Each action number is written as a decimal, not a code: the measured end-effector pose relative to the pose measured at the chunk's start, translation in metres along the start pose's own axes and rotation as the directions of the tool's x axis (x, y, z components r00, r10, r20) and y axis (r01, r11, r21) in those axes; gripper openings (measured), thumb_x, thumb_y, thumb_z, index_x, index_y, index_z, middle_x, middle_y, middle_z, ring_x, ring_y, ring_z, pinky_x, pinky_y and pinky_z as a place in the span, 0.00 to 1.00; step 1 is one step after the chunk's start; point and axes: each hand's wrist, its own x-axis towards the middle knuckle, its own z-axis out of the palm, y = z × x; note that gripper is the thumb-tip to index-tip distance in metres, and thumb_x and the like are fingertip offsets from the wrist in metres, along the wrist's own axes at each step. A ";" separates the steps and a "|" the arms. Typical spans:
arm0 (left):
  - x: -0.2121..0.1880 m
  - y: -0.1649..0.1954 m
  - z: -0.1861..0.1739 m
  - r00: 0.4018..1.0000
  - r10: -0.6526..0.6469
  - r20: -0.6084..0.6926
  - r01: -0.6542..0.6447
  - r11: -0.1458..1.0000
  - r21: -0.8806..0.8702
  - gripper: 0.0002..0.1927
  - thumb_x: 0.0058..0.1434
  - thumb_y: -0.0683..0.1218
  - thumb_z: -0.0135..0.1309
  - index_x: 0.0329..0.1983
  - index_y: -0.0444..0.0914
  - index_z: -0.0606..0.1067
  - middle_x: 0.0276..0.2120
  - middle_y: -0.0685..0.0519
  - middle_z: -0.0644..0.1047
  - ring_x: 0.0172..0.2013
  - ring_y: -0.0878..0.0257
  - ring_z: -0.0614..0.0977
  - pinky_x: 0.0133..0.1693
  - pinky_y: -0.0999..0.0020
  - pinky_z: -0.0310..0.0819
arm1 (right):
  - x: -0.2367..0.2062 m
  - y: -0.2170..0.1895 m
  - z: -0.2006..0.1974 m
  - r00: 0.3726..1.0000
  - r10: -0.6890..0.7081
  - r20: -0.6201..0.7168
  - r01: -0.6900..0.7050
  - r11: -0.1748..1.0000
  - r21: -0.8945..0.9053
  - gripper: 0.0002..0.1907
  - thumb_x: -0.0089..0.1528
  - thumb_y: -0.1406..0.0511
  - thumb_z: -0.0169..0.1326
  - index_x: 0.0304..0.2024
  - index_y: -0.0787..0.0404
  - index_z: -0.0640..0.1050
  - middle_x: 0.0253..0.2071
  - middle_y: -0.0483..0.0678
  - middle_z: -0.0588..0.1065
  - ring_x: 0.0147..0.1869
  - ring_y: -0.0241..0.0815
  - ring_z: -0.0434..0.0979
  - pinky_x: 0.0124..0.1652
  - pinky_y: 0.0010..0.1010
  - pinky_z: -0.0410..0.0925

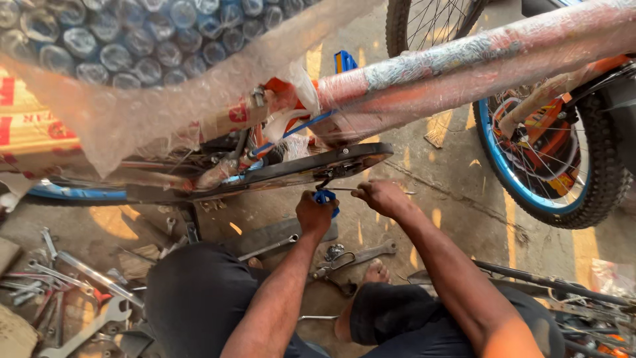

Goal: The person attaches a blue pedal to the bicycle crank arm using a wrench, then removes protective bubble wrap from the seat and frame. The person is sitting on the ground during the task.

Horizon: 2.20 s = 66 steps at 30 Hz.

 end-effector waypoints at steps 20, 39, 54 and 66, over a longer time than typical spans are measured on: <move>0.000 0.007 0.002 0.999 -0.001 -0.033 0.004 0.996 0.087 0.26 0.48 0.51 0.70 0.41 0.32 0.72 0.37 0.37 0.80 0.39 0.41 0.83 0.43 0.49 0.76 | 0.016 0.007 0.010 0.989 0.141 -0.031 -0.145 0.975 -0.171 0.24 0.59 0.44 0.58 0.29 0.55 0.83 0.31 0.51 0.80 0.35 0.54 0.80 0.39 0.45 0.72; 0.006 -0.003 0.012 0.983 0.018 -0.182 -0.010 0.999 0.043 0.23 0.45 0.51 0.69 0.37 0.34 0.74 0.32 0.36 0.81 0.38 0.36 0.82 0.41 0.45 0.76 | 0.043 0.011 0.021 0.948 0.310 0.063 -0.311 0.950 -0.002 0.26 0.49 0.53 0.71 0.48 0.51 0.81 0.47 0.52 0.79 0.49 0.59 0.78 0.43 0.51 0.72; 0.024 0.011 -0.007 0.994 -0.003 -0.109 0.016 0.993 0.118 0.23 0.53 0.53 0.64 0.45 0.37 0.73 0.31 0.39 0.82 0.33 0.42 0.85 0.36 0.50 0.79 | 0.053 0.019 0.013 0.884 -0.129 -0.449 0.143 0.990 -0.003 0.24 0.43 0.63 0.67 0.43 0.55 0.80 0.42 0.56 0.79 0.51 0.61 0.76 0.48 0.52 0.70; -0.020 0.028 -0.028 0.984 0.129 -0.121 -0.113 0.985 0.128 0.25 0.51 0.55 0.66 0.43 0.33 0.75 0.36 0.38 0.81 0.37 0.40 0.85 0.42 0.48 0.80 | 0.019 0.007 -0.020 0.878 0.401 0.262 -0.357 0.912 -0.202 0.25 0.54 0.45 0.65 0.36 0.58 0.85 0.38 0.55 0.82 0.44 0.57 0.82 0.45 0.47 0.74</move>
